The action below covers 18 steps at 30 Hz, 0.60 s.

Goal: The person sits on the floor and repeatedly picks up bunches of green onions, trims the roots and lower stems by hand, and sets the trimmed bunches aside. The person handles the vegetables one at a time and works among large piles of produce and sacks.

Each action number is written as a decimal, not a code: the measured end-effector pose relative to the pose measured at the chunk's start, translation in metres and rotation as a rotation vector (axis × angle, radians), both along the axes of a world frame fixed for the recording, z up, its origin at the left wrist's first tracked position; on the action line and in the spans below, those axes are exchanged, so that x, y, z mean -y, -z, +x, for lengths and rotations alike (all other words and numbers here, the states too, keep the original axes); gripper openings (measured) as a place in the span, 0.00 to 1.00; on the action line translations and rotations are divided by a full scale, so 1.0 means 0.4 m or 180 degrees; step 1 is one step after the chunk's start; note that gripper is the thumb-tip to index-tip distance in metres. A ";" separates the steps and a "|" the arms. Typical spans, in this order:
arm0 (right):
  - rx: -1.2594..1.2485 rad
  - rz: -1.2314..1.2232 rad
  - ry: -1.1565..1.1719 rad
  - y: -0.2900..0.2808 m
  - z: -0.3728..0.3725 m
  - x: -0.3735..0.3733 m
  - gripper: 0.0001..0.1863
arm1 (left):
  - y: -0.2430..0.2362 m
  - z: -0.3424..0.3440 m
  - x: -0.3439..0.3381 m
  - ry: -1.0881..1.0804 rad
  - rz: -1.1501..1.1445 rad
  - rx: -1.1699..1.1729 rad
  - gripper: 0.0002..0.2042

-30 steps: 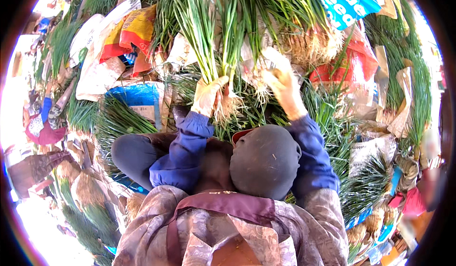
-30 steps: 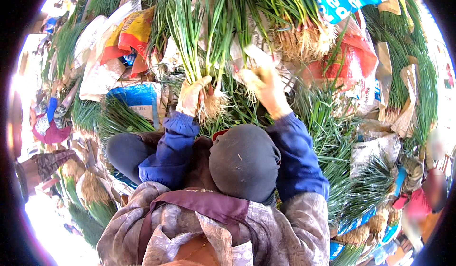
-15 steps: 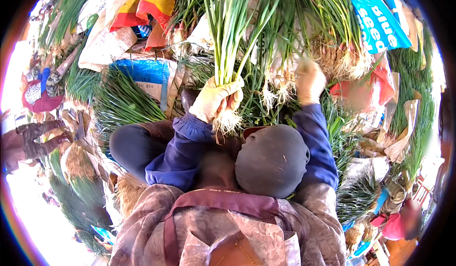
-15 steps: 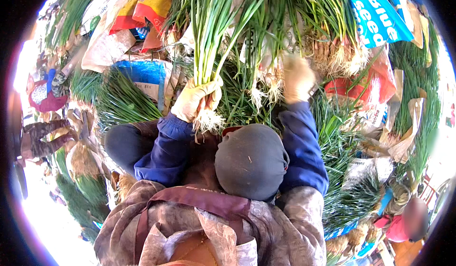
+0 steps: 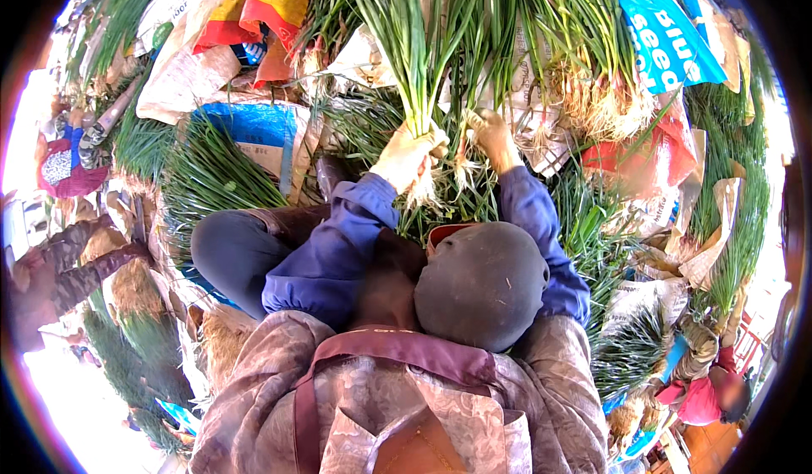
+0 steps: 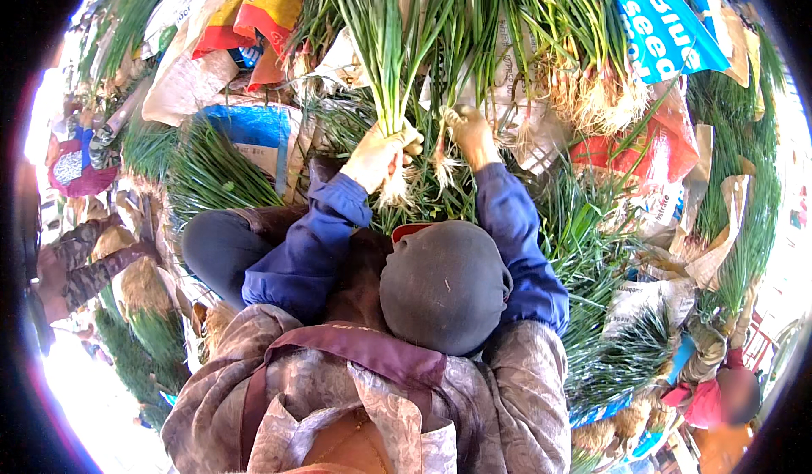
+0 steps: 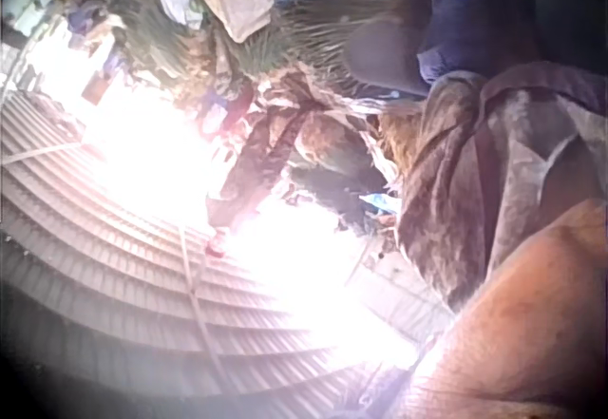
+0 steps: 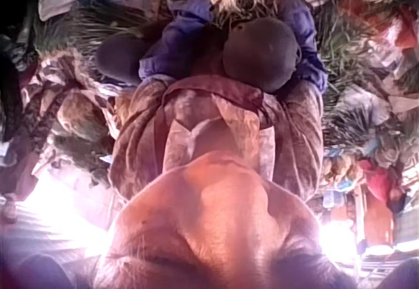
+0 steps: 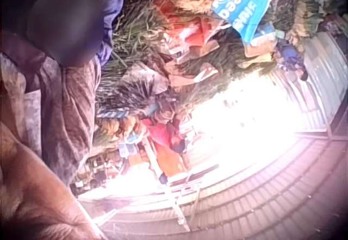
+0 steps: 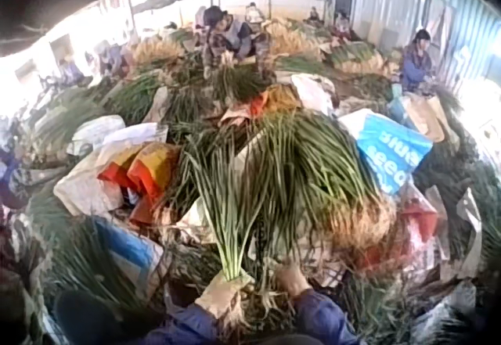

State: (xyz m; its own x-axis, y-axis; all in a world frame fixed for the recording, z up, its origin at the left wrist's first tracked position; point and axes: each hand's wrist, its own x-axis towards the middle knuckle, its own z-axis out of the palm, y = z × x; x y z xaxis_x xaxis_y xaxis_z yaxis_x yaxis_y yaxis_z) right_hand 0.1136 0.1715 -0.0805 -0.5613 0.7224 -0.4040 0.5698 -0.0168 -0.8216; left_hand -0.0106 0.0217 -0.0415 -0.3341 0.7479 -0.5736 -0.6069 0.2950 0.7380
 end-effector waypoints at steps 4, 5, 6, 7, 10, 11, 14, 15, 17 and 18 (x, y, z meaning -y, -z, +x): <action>-0.0847 0.0027 -0.0907 -0.061 -0.043 0.043 0.23 | -0.021 0.011 0.004 0.0245 -0.0144 -0.0265 0.05; -0.0439 0.1172 -0.1107 -0.029 -0.029 0.059 0.21 | -0.018 0.026 0.003 0.0214 -0.0114 0.0038 0.04; -0.0116 0.1338 -0.1254 -0.086 -0.024 0.079 0.18 | -0.011 0.032 0.012 0.0148 -0.0102 0.0323 0.03; -0.0121 0.1763 -0.1222 -0.093 -0.018 0.099 0.16 | 0.004 0.031 0.027 0.0137 -0.0091 0.0381 0.03; 0.0416 0.2734 -0.0854 -0.070 -0.010 0.100 0.18 | -0.009 0.045 0.045 0.0233 0.0160 0.0232 0.01; 0.0848 0.2495 -0.0716 -0.038 0.003 0.069 0.20 | -0.061 0.061 0.039 -0.0056 0.0354 0.0464 0.02; 0.1691 0.1042 -0.3040 0.025 0.029 0.080 0.25 | -0.168 0.032 0.037 -0.0423 0.0738 0.0193 0.02; 0.1389 0.0818 -0.3401 0.022 0.047 0.099 0.25 | -0.170 0.008 0.033 -0.0421 0.0658 0.0054 0.02; 0.1071 0.1027 -0.2922 0.148 0.070 0.078 0.25 | -0.153 -0.048 0.009 -0.0276 0.0464 -0.0263 0.02; 0.1343 0.0591 -0.1535 -0.084 -0.028 0.099 0.23 | -0.073 -0.104 0.054 -0.0246 0.0136 -0.0243 0.04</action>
State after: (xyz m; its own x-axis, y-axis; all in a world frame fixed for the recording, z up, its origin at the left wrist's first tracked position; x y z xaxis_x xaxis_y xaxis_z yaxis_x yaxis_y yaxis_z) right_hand 0.1026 0.1321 -0.0468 -0.6600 0.5088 -0.5528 0.7513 0.4408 -0.4912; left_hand -0.0523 0.0003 -0.0123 -0.4333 0.7415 -0.5123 -0.5680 0.2166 0.7940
